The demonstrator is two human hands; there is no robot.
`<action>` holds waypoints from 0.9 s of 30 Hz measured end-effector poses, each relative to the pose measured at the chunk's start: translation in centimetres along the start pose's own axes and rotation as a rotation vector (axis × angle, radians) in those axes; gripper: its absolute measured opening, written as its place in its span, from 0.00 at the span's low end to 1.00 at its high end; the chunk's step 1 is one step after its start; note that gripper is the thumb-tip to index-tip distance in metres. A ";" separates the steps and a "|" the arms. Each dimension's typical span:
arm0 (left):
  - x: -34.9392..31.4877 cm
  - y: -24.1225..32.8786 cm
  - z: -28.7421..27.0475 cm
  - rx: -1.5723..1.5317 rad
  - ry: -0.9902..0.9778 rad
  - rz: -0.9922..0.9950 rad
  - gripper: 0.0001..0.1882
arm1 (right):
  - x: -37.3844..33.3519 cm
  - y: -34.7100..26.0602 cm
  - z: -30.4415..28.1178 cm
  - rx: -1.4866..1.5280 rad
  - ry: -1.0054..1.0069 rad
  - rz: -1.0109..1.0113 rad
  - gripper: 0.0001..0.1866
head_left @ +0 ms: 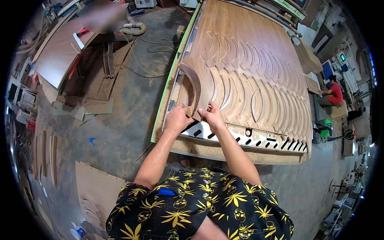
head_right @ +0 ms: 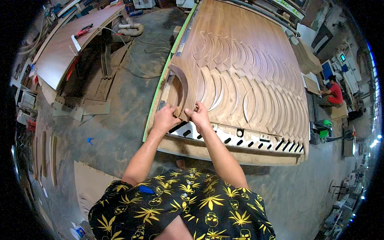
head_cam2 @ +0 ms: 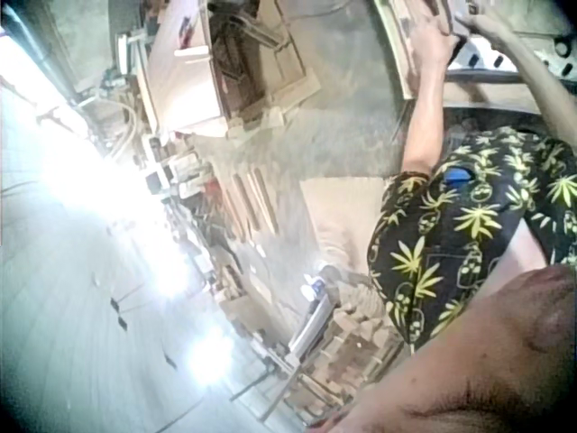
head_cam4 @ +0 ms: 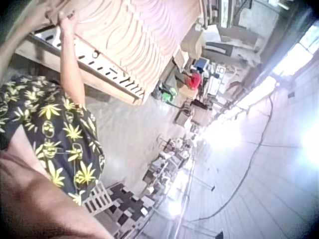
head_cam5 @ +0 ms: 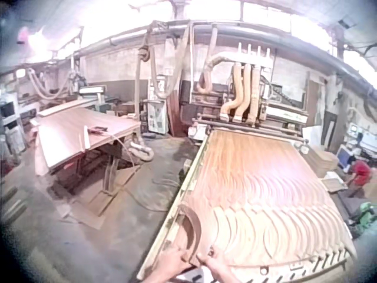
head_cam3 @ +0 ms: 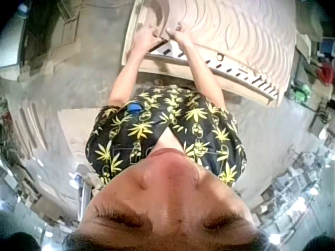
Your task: The person picks up curved wooden pieces from a large sheet on a machine bed and stacks them on a nearby board on the floor.
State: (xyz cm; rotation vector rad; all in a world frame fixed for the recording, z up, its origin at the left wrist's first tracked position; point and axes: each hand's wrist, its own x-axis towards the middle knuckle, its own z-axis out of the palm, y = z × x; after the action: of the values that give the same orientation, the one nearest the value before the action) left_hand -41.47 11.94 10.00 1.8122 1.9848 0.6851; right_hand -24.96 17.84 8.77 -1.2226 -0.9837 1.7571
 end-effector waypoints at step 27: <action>9.8 -2.0 5.7 -1.006 -0.154 -0.105 0.39 | 1.4 1.0 0.8 -0.752 0.092 -0.221 0.38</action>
State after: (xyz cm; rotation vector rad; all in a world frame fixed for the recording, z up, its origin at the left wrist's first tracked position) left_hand -40.91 22.13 4.72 1.0834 1.2286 1.1773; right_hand -26.19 18.54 7.58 -1.5430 -1.7335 1.1641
